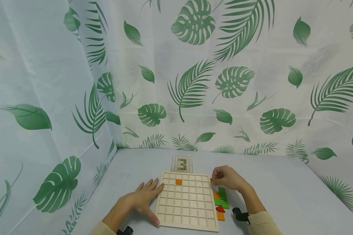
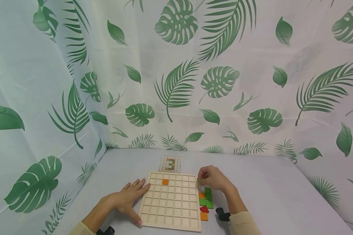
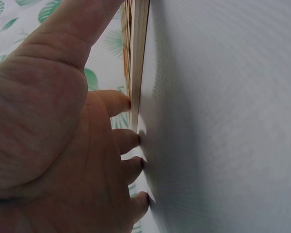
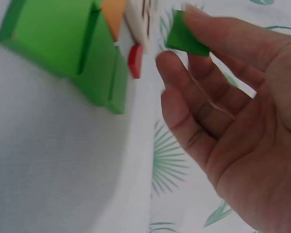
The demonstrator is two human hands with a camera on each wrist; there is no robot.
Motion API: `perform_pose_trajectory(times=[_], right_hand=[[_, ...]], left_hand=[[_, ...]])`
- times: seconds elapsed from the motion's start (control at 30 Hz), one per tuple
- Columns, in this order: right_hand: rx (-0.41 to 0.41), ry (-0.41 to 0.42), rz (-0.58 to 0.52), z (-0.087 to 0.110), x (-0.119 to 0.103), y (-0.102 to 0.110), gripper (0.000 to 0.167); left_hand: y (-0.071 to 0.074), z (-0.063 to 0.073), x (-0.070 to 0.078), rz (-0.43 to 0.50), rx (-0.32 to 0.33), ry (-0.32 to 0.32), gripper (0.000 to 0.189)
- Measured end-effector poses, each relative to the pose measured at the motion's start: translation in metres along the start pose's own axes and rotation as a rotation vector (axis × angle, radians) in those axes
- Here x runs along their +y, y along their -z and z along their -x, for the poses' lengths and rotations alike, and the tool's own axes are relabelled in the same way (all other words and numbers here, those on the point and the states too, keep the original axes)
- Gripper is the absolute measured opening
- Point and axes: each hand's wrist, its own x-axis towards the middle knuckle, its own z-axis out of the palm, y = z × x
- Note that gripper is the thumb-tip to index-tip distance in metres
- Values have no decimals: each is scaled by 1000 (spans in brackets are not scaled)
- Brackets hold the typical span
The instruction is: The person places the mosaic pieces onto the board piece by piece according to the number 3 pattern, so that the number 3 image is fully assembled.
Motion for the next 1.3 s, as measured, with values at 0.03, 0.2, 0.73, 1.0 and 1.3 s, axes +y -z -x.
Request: perform_pose_trajectory(times=[0.03,0.2,0.73,1.0,1.3], right_hand=[[20,15,-20,0,0,0,12],[86,58,-110,-4,-1,0,10],[167,110,-111,-9,-11,-11,31],[265,137,-43,-20,-23,-26,19],[227,175,-24,-30,-35,-41,23]], left_hand=[[-1,0,-1,0,0,-1,138],[-1,0,-1,3,2,-4,138],[2,5,4,-16,4,-8,137],[3,5,5,-11,7,-21,135],[3,5,5,-16,14,-28,136]])
